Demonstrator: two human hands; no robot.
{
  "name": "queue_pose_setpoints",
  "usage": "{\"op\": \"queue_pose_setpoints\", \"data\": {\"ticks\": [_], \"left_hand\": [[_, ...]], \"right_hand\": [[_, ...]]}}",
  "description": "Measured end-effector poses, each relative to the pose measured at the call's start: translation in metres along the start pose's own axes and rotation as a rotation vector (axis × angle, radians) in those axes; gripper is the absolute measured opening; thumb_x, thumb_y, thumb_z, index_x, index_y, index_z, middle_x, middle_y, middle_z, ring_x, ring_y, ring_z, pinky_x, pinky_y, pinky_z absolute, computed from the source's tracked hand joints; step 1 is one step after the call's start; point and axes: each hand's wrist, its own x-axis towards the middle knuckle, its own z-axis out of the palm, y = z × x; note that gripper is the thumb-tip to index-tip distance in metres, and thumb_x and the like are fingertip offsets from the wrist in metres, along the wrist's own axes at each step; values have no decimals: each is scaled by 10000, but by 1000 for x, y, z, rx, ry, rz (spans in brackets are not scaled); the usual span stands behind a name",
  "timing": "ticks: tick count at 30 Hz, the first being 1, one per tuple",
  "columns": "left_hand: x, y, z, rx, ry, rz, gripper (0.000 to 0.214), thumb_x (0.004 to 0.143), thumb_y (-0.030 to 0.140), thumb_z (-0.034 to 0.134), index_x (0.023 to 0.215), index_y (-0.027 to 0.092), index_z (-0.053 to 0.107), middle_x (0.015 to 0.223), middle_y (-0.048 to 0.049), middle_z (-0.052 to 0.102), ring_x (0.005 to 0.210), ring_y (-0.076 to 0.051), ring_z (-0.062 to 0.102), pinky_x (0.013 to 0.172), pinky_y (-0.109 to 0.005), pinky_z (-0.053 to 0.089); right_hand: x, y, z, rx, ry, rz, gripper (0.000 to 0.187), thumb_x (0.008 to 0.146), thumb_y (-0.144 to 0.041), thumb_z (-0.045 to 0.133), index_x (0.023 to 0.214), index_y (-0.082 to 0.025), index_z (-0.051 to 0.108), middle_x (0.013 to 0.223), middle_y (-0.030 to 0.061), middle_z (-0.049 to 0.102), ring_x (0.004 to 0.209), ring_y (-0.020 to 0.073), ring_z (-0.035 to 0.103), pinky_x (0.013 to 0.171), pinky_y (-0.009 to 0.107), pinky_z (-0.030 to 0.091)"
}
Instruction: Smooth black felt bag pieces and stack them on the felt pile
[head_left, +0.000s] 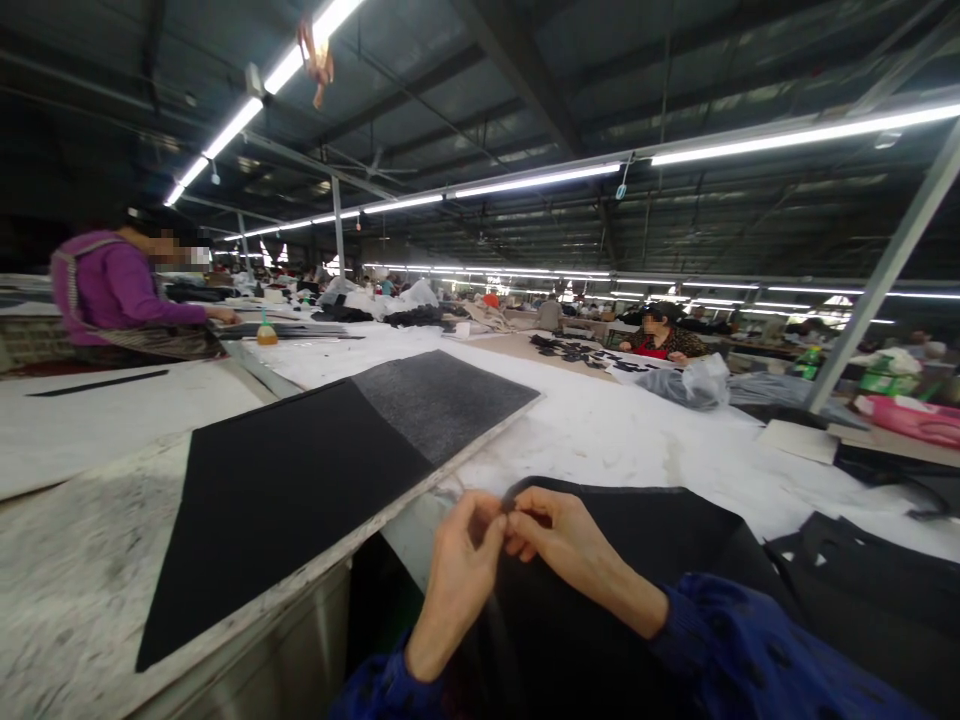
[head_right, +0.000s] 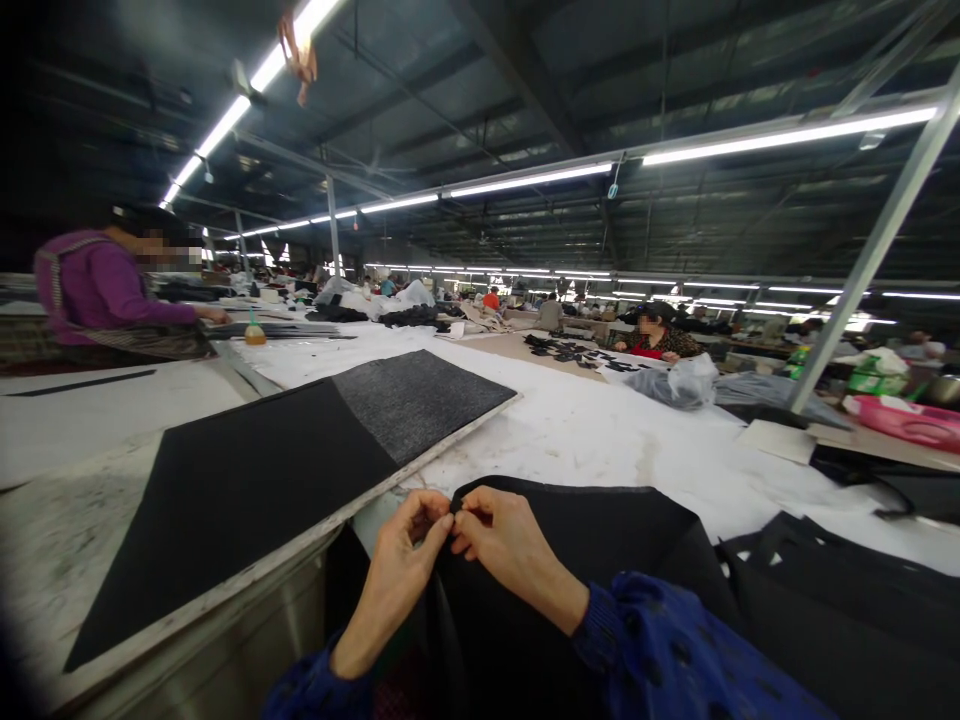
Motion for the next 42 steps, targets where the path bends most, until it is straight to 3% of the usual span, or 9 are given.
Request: {"op": "queue_pose_setpoints", "data": {"ticks": [5,12,16,23,27,32,38,42], "left_hand": [[-1,3,-2,-66,-8,-52,140,791,284,566,820,160,623,738,-19,632,709,-150,581,659,-242,448],[-5,13,-5,158,17,40,175,800,252,531,710,177,661,700,-9,645,664,-144,577,630,-247,428],[-6,14,-1,183,69,23,168,777,234,539,654,174,636,645,5,622,624,-131,555,605,-238,414],[-3,9,1,-171,20,-148,184,772,313,555,703,148,597,616,7,590,566,-118,532,562,-224,424],[-6,12,-3,-142,-58,-97,220,804,345,547,774,143,627,705,-19,633,673,-143,570,632,-229,443],[-9,16,-10,19,-67,-45,232,825,332,527,856,151,668,748,-36,659,708,-172,586,660,-247,453],[-10,18,-11,187,-59,-10,236,823,327,514,719,166,651,632,-14,614,622,-156,558,586,-233,417],[-9,18,-10,214,-54,-27,277,822,327,492,624,165,600,575,1,570,588,-142,529,561,-224,391]], "right_hand": [[-2,0,0,3,-4,-52,137,792,-240,527,753,-130,597,635,14,617,571,116,593,521,212,485],[-5,-6,1,-120,22,-63,104,766,-169,506,727,-142,598,593,7,616,542,114,580,520,206,469],[-6,-9,0,-100,36,-48,93,727,-129,494,692,-150,577,585,5,617,546,118,585,522,204,468],[-7,-8,2,52,9,-25,57,725,-195,535,696,-152,559,594,4,614,557,125,598,522,211,478],[-7,-6,2,-67,45,-81,77,746,-205,537,703,-158,580,559,-3,605,522,121,585,514,210,459],[-9,-10,3,-223,53,-156,131,780,-168,499,691,-166,595,541,-10,599,506,109,576,509,195,416],[-11,-6,4,-498,86,-291,193,763,-104,481,588,-178,513,571,-6,582,538,102,516,523,204,344],[-12,0,6,-547,114,-347,176,755,-93,486,599,-173,500,628,-1,583,572,102,496,543,209,333]]}}
